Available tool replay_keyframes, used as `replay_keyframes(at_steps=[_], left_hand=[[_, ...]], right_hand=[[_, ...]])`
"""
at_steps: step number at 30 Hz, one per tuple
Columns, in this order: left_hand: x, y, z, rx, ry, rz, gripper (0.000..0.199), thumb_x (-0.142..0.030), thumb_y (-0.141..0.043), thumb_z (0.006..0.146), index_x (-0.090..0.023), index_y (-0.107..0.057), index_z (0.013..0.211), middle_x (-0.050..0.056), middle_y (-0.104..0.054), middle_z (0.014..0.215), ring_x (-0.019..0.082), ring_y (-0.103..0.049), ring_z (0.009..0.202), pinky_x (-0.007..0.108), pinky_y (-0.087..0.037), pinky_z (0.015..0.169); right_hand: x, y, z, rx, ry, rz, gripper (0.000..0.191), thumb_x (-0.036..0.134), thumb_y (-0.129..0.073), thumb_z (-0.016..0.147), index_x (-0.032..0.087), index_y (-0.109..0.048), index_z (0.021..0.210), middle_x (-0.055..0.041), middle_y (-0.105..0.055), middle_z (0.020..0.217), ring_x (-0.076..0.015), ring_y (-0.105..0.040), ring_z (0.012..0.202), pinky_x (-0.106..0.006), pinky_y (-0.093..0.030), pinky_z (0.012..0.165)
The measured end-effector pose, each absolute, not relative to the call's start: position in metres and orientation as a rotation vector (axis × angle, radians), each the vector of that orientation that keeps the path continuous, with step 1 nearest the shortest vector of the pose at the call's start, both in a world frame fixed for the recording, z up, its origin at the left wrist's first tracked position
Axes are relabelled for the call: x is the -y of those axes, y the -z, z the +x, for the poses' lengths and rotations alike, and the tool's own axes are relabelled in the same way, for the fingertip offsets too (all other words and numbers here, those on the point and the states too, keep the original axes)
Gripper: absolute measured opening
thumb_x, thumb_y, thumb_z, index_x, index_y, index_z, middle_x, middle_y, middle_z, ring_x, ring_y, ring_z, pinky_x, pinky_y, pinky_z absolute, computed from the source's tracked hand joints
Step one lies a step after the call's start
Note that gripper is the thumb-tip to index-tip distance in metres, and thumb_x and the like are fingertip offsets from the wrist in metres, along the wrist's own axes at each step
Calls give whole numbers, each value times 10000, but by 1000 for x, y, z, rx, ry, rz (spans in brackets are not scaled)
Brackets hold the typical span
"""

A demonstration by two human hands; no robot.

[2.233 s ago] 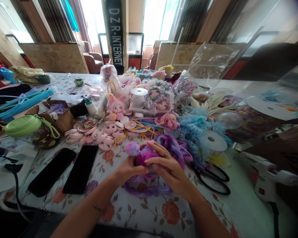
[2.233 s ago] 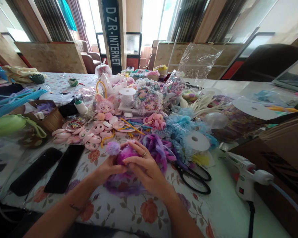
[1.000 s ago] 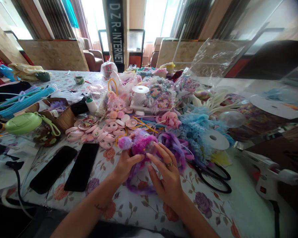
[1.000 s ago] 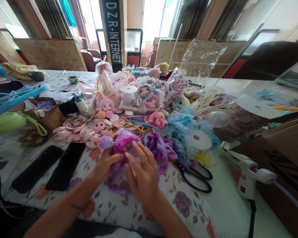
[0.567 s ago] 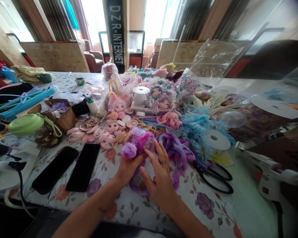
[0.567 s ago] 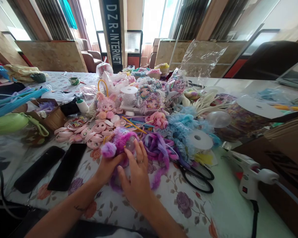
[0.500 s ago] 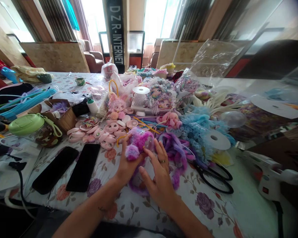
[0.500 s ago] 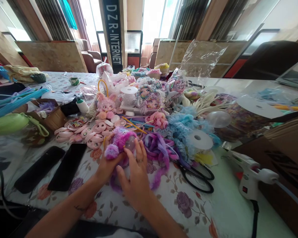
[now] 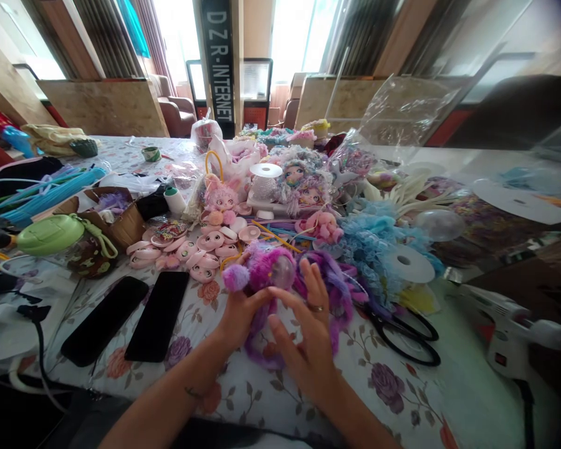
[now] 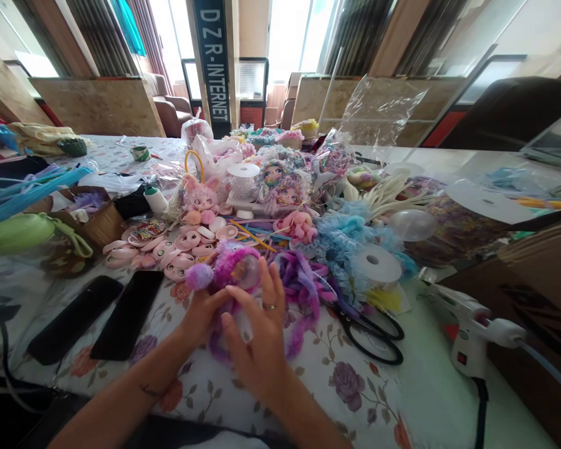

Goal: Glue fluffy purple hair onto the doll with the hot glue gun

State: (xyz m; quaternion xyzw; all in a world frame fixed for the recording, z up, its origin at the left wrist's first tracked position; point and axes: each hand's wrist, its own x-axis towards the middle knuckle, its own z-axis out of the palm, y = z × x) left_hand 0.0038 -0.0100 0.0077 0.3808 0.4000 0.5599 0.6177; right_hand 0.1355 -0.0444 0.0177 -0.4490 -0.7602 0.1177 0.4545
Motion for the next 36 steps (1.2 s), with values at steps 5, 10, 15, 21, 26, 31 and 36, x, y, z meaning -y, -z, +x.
replay_keyframes(at_steps=[5,10,15,21,26,31,36], left_hand=[[11,-11,10,-897,-1311,753,527,-268,-790,709,-184,-661,1212,81,-749,1061,293,-642,1155,412,-478,1028],[13,-13,9,-777,-1359,800,601,-206,-762,730,-262,-600,1306,36,-720,1187,242,-561,1290,392,-397,1136],[13,-15,7,-770,-1300,747,628,-211,-763,738,-259,-588,1339,29,-744,1124,250,-588,1263,394,-425,1122],[14,-15,0,-706,-1055,674,667,-190,-764,724,-302,-591,1358,31,-762,1095,295,-694,1060,388,-584,867],[16,-15,-1,-559,-940,679,759,-144,-781,686,-320,-559,1390,31,-756,1139,304,-698,1062,392,-577,883],[14,-13,-1,-582,-923,646,728,-148,-790,680,-289,-584,1363,45,-781,1037,283,-722,1008,359,-577,857],[9,-12,-4,-786,-951,598,588,-220,-779,697,-200,-655,1272,73,-789,978,253,-735,890,267,-573,668]], right_hand=[[36,-7,141,1964,-18,-1109,511,202,-596,900,296,-499,1392,-19,-88,1692,-400,-99,1534,-700,-212,1164],[34,-6,136,2064,-90,-1100,521,272,-630,894,312,-512,1400,-29,-27,1694,-427,-78,1530,-736,-130,1163],[34,-21,146,1921,-170,-940,432,251,-575,917,297,-558,1346,-1,-159,1681,-376,-138,1531,-636,-206,1202],[22,-24,172,1942,-197,-947,394,255,-581,913,281,-621,1305,3,-258,1654,-355,-153,1532,-596,-205,1216],[8,-27,187,1918,-496,-963,320,386,-494,988,294,-684,1228,-10,-338,1624,-316,-198,1528,-570,-188,1231],[-2,-23,193,1827,-674,-1008,401,430,-457,1009,299,-593,1363,-53,-366,1610,-279,-315,1490,-523,-262,1216],[2,-10,193,1730,-504,-981,447,389,-536,980,310,-506,1419,-85,-486,1519,-276,-414,1432,-509,-328,1187]])
